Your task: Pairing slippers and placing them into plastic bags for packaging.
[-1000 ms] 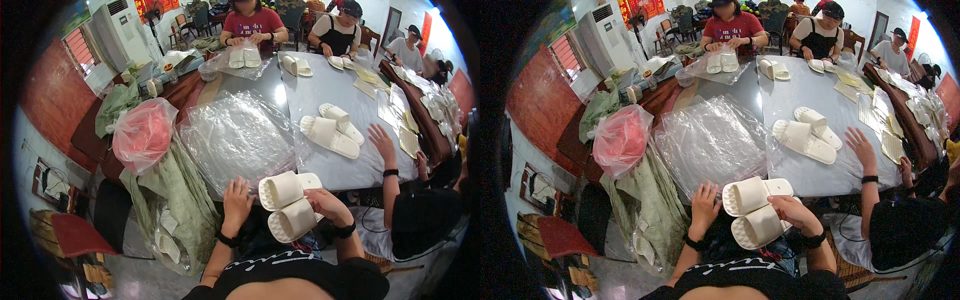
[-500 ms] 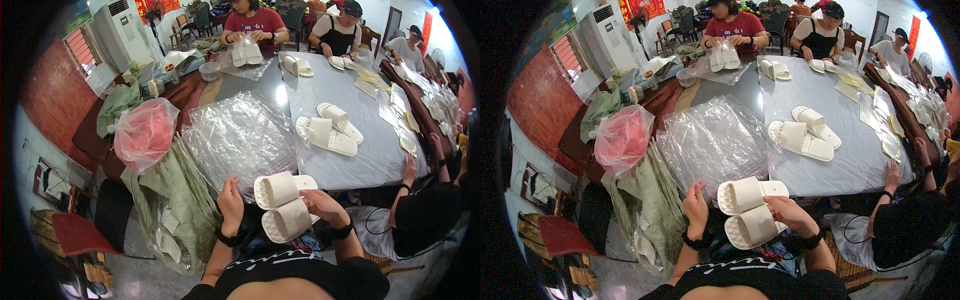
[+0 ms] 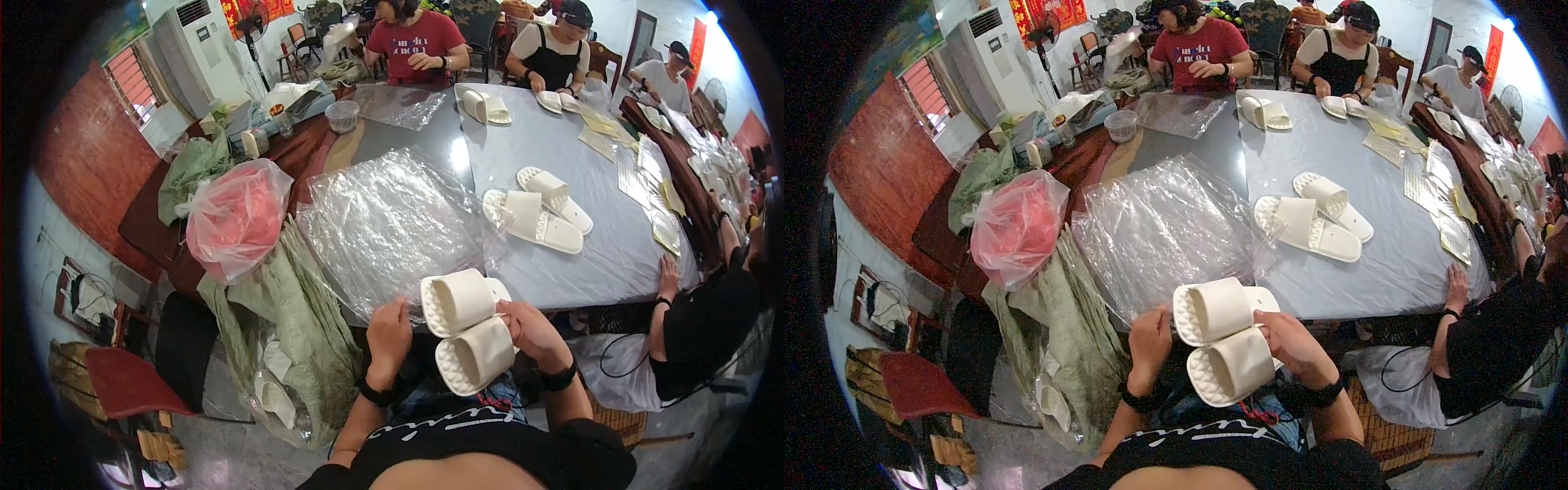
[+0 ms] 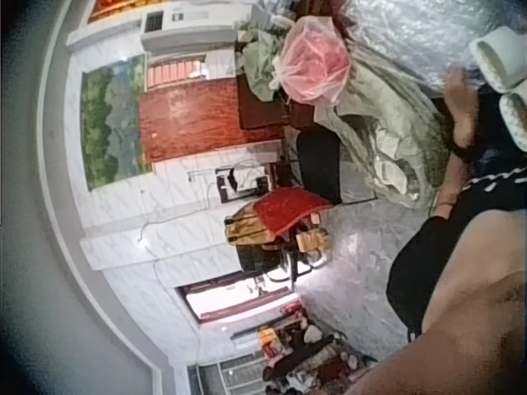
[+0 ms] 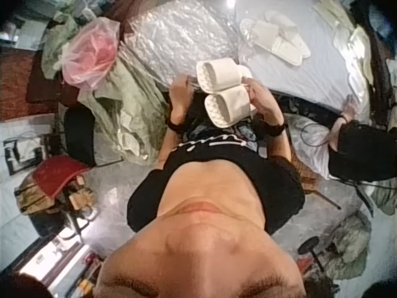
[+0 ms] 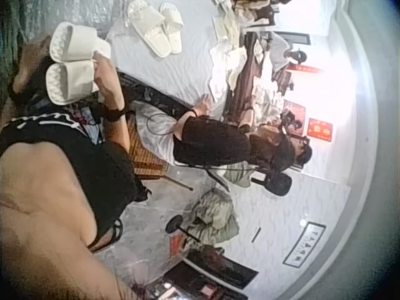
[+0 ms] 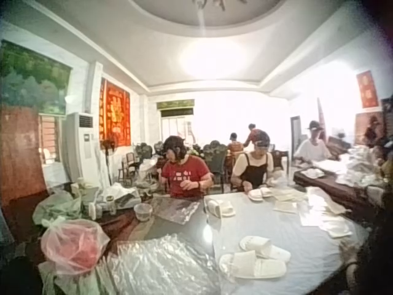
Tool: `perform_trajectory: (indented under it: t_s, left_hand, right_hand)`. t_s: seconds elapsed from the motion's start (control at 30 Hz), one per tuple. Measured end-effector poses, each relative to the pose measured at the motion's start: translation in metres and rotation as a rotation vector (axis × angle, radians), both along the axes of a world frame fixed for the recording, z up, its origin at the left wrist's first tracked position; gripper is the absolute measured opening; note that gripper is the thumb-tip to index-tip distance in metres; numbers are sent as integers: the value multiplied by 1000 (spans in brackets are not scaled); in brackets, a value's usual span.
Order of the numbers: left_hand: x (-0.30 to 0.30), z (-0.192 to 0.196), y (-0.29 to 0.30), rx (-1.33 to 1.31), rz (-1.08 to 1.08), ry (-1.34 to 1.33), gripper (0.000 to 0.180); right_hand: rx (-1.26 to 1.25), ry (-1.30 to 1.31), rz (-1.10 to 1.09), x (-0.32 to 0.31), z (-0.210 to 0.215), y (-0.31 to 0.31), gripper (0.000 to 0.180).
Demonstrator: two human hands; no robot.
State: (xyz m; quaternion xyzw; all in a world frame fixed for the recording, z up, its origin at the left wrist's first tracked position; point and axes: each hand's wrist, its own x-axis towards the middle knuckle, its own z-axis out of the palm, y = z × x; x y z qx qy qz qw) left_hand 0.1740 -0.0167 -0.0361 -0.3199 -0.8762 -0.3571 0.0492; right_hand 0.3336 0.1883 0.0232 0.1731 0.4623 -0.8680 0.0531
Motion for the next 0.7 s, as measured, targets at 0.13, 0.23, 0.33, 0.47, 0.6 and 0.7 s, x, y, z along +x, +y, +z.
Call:
perform_trajectory:
  t_s: [0.13, 0.23, 0.33, 0.47, 0.6, 0.7]
  left_hand:
    - [6, 6, 4, 77, -2, -100, 26]
    - [11, 15, 6, 140, 81, -128, 30]
    - [9, 16, 5, 142, -34, 47, 34]
    - [21, 19, 7, -75, -167, 245, 37]
    - [32, 35, 9, -110, -217, 239, 37]
    - [33, 43, 4, -141, -280, 259, 38]
  right_hand:
    - [-30, -29, -103, -11, 8, -15, 39]
    - [-52, -37, -76, -15, -17, -11, 41]
    - [-80, -21, -75, -17, -13, -15, 41]
    - [-229, 60, -115, -27, -18, -24, 37]
    - [-496, 190, -83, -29, -24, -29, 38]
    - [-759, 216, -123, -30, -34, -31, 40]
